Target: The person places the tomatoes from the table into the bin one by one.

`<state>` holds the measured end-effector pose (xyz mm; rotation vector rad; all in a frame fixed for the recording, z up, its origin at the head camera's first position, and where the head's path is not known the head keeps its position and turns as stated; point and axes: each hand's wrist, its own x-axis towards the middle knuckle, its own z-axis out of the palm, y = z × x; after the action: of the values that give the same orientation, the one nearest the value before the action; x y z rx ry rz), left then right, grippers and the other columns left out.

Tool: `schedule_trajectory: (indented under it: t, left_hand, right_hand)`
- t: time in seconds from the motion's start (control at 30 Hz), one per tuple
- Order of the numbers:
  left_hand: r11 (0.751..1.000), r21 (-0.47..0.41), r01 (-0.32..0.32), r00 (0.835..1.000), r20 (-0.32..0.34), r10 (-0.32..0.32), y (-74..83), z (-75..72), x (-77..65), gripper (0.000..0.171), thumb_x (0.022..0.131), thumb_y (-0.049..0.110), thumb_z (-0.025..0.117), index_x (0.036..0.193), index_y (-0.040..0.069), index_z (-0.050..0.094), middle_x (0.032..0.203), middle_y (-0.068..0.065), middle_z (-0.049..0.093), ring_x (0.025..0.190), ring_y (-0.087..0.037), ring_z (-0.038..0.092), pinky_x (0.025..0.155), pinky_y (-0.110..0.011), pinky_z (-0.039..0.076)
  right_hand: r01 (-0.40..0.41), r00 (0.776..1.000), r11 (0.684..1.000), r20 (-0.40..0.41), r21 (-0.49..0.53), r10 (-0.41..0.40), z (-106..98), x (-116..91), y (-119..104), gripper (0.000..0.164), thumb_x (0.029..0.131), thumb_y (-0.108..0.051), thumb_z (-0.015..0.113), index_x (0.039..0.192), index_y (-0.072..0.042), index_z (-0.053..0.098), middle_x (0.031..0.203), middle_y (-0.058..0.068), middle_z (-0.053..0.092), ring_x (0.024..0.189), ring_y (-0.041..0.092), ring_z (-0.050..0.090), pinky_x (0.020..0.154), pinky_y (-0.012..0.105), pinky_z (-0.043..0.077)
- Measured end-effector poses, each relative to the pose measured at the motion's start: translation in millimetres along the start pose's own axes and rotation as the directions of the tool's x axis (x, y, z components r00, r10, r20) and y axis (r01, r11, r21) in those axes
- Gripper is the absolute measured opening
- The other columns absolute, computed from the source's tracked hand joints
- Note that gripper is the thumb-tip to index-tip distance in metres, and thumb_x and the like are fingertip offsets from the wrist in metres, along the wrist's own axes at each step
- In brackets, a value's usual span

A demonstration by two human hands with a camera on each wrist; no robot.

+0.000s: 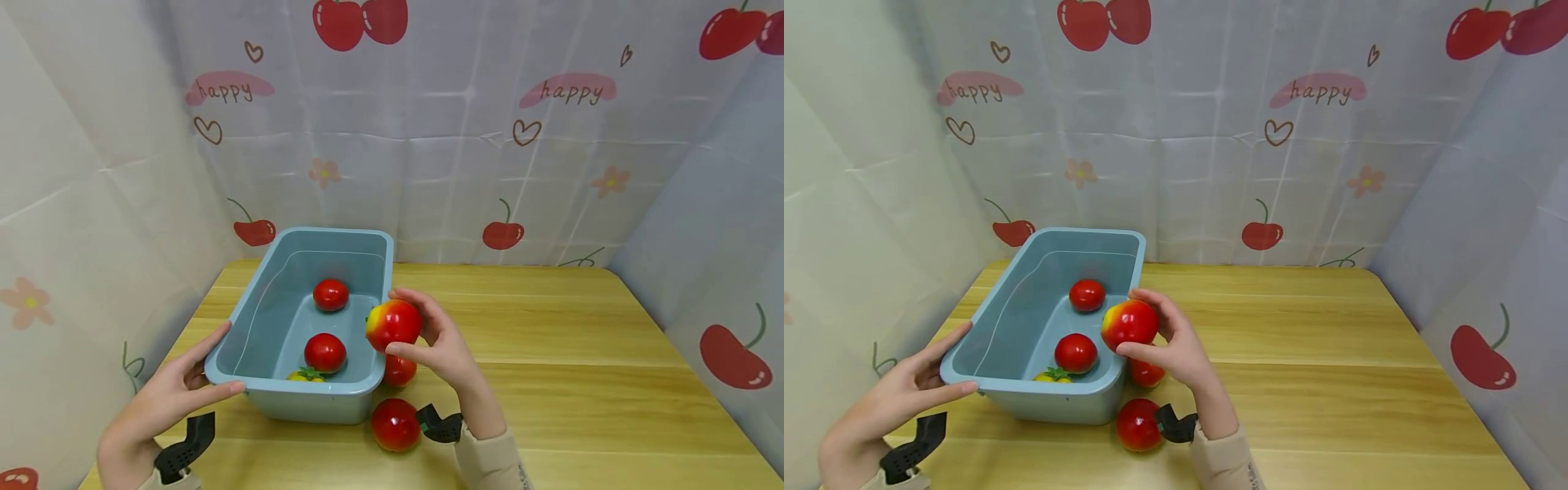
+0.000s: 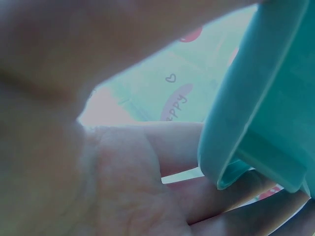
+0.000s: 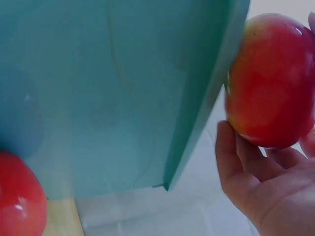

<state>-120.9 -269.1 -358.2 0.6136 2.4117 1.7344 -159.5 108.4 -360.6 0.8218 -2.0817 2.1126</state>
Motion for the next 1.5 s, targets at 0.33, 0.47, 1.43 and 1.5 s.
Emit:
schedule_trajectory:
  t: [0.33, 0.47, 1.43, 1.5]
  left_hand:
    - [1.0, 0.006, 0.013, 1.0, -0.004, -0.013, 0.6, -0.4, 0.0, 0.083, 0.085, -0.005, 0.065, 0.151, 0.005, 0.014, 0.137, -0.032, 0.029, 0.101, -0.017, 0.062, 0.078, -0.026, 0.053]
    - [1.0, 0.002, 0.017, 1.0, 0.004, -0.017, -0.1, -0.8, -0.2, 0.083, 0.086, -0.005, 0.064, 0.15, 0.004, 0.013, 0.137, -0.032, 0.028, 0.1, -0.016, 0.062, 0.078, -0.026, 0.053]
    - [1.0, 0.01, 0.018, 1.0, 0.0, -0.018, 1.4, 0.4, -0.2, 0.082, 0.086, -0.004, 0.064, 0.151, 0.006, 0.015, 0.137, -0.034, 0.031, 0.103, -0.02, 0.062, 0.079, -0.025, 0.053]
    - [1.0, 0.01, 0.017, 1.0, 0.0, -0.017, 1.4, 0.5, 0.0, 0.082, 0.086, -0.004, 0.064, 0.151, 0.007, 0.015, 0.137, -0.033, 0.031, 0.103, -0.019, 0.062, 0.079, -0.026, 0.053]
  right_hand:
    - [0.005, 1.0, 1.0, -0.026, 0.016, -0.005, 15.4, 3.3, 4.3, 0.063, 0.08, -0.008, 0.073, 0.137, -0.014, 0.046, 0.135, 0.004, 0.047, 0.117, 0.026, 0.047, 0.094, 0.039, 0.046]
    - [0.009, 1.0, 1.0, -0.019, 0.018, -0.008, 20.1, 3.6, 5.0, 0.064, 0.08, -0.009, 0.074, 0.138, -0.015, 0.045, 0.136, 0.003, 0.046, 0.119, 0.025, 0.046, 0.093, 0.039, 0.047]
    - [0.104, 0.994, 0.994, 0.022, -0.027, -0.104, 4.3, 3.0, 24.1, 0.061, 0.08, 0.0, 0.073, 0.135, -0.006, 0.047, 0.134, 0.012, 0.05, 0.123, 0.029, 0.046, 0.098, 0.051, 0.039]
    - [0.087, 0.996, 0.996, 0.013, -0.005, -0.087, 2.0, 3.3, 27.7, 0.06, 0.08, 0.001, 0.072, 0.134, -0.006, 0.047, 0.134, 0.017, 0.049, 0.122, 0.028, 0.047, 0.099, 0.054, 0.037]
